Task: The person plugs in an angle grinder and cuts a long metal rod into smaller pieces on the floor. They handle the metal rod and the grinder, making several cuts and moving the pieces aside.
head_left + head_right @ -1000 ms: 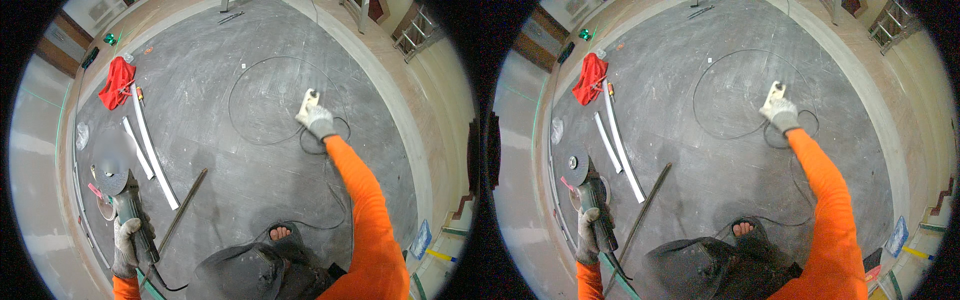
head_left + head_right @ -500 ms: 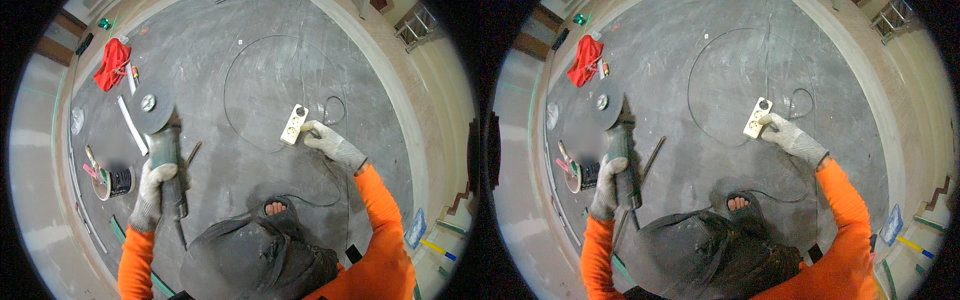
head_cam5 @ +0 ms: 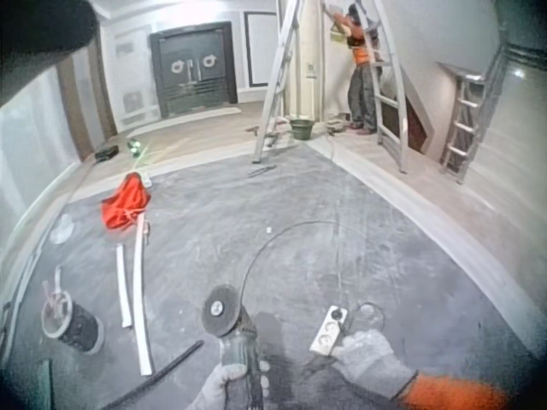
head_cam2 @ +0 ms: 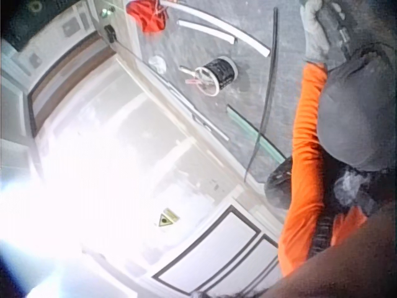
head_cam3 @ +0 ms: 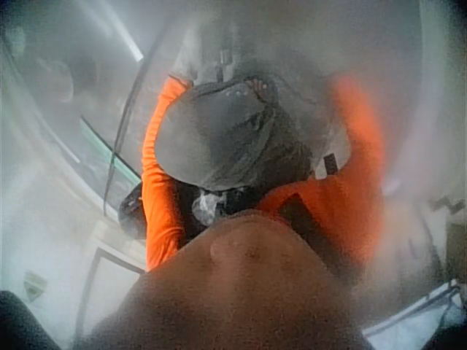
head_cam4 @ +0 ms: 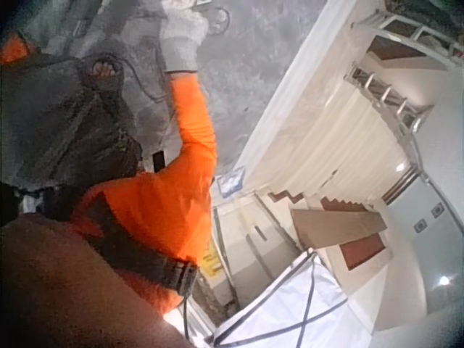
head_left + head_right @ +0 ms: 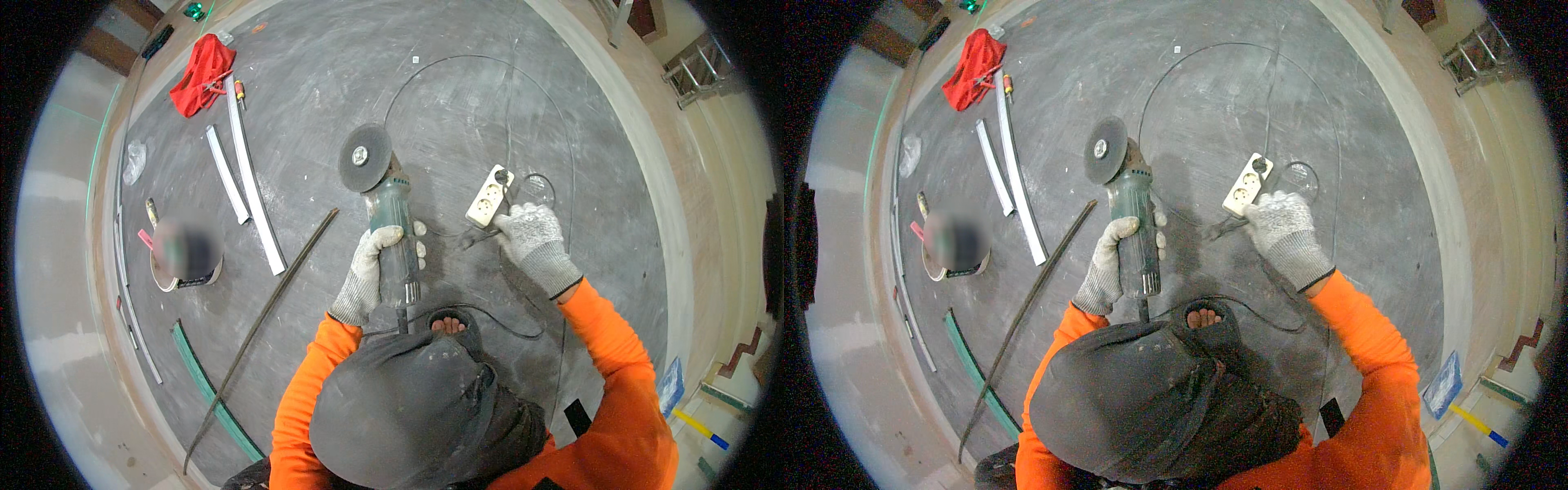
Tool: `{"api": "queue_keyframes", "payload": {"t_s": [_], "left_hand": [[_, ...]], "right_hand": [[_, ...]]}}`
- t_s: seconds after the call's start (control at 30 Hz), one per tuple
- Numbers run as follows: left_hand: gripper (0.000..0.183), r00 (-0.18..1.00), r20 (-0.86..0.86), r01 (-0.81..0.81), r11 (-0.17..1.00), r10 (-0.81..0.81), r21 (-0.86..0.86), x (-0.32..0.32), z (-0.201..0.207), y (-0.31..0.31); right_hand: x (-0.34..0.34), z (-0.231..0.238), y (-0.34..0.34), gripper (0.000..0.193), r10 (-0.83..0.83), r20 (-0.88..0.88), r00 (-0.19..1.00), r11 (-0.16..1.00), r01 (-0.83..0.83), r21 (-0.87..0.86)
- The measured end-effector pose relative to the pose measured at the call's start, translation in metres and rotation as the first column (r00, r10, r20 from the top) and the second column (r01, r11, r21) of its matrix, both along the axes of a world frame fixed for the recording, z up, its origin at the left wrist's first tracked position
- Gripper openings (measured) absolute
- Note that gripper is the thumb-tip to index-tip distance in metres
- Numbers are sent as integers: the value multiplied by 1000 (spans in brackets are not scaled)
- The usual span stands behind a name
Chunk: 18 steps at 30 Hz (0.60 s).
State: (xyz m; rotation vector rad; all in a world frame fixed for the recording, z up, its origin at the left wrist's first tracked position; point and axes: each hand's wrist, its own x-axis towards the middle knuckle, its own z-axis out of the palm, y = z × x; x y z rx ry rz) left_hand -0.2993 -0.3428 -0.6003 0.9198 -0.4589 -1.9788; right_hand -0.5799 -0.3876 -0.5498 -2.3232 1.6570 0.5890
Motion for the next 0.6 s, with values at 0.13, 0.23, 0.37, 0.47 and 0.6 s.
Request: {"api": "queue_keyframes", "payload": {"t_s": [0.13,0.23,0.37,0.47,0.6], "left_hand": [[36,994,27,-108,993,107,36,-5,-9,10],[35,991,84,-108,993,104,48,4,-9,10],[34,984,129,-125,992,122,15,16,-10,12],[35,974,184,-138,990,136,-2,23,-10,13],[38,964,228,-149,988,134,50,31,-5,13]], "right_hand": [[-67,-63,4,30,142,-9,990,926,-136,-353],[-80,-73,-12,28,72,432,899,990,-116,76],[-71,-68,-19,37,-91,439,894,959,-40,280],[-75,-62,-19,48,224,240,945,955,-262,139],[-87,-105,9,56,501,86,861,845,-508,169]]}}
